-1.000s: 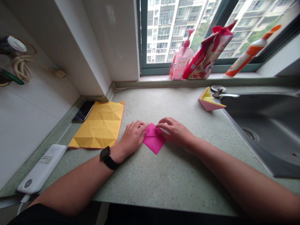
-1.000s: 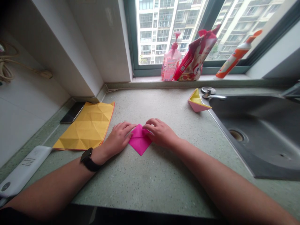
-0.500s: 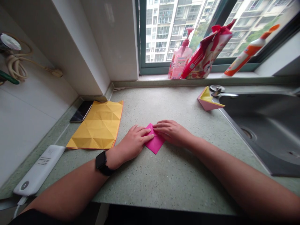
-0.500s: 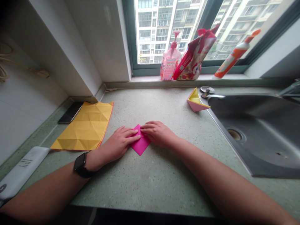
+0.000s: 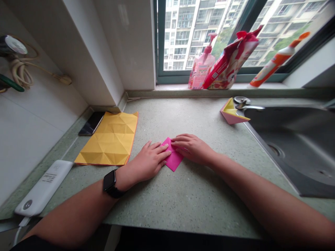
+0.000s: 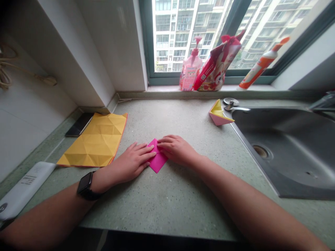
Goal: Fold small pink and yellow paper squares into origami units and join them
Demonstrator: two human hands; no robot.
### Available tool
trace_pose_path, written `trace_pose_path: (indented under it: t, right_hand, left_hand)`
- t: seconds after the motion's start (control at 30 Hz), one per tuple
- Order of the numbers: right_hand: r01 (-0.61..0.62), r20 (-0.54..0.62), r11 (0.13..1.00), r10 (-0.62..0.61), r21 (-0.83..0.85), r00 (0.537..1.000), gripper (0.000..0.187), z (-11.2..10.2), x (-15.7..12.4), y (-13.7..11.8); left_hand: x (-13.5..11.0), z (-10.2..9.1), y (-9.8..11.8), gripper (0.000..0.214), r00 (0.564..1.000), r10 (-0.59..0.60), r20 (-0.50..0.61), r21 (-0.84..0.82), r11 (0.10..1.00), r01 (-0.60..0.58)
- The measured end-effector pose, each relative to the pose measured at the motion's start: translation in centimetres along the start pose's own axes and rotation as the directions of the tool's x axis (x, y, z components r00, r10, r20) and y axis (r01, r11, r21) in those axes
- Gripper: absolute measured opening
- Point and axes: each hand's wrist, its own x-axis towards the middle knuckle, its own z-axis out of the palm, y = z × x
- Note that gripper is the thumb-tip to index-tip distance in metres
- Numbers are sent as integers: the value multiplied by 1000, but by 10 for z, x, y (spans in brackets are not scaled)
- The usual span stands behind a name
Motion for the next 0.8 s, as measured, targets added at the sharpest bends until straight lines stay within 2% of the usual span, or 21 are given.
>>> trace_pose_path:
  t: [0.1, 0.23, 0.4, 0.57, 0.7, 0.8]
  right_hand:
    - [-94, -21, 995, 93, -23, 995, 26, 7, 3, -3]
    - [-191, -18, 981, 190, -43, 982, 44, 21, 3, -3]
    - [-296, 19, 955, 297, -28, 955, 58, 27, -1, 11]
    - [-325, 84, 946, 325, -12, 942, 70, 11, -10, 36]
    - [-330, 132, 944, 325, 19, 936, 81, -6, -20, 52]
    - [-305, 120, 948, 294, 92, 948, 76, -13, -20, 53]
  left_hand:
    - [0, -1, 2, 42, 1000, 4, 18, 9, 1000, -4]
    - [1, -1, 1, 43, 1000, 16, 12, 3, 1000, -16]
    - [0, -1, 0, 42, 1000, 6, 8, 5, 1000, -6]
    - [-1, -3, -1, 40, 1000, 13, -13, -21, 1000, -13]
    - [-2, -5, 0, 43, 1000, -5, 14, -13, 1000, 6]
    - [-2, -4, -2, 48, 999, -23, 33, -27, 999, 24]
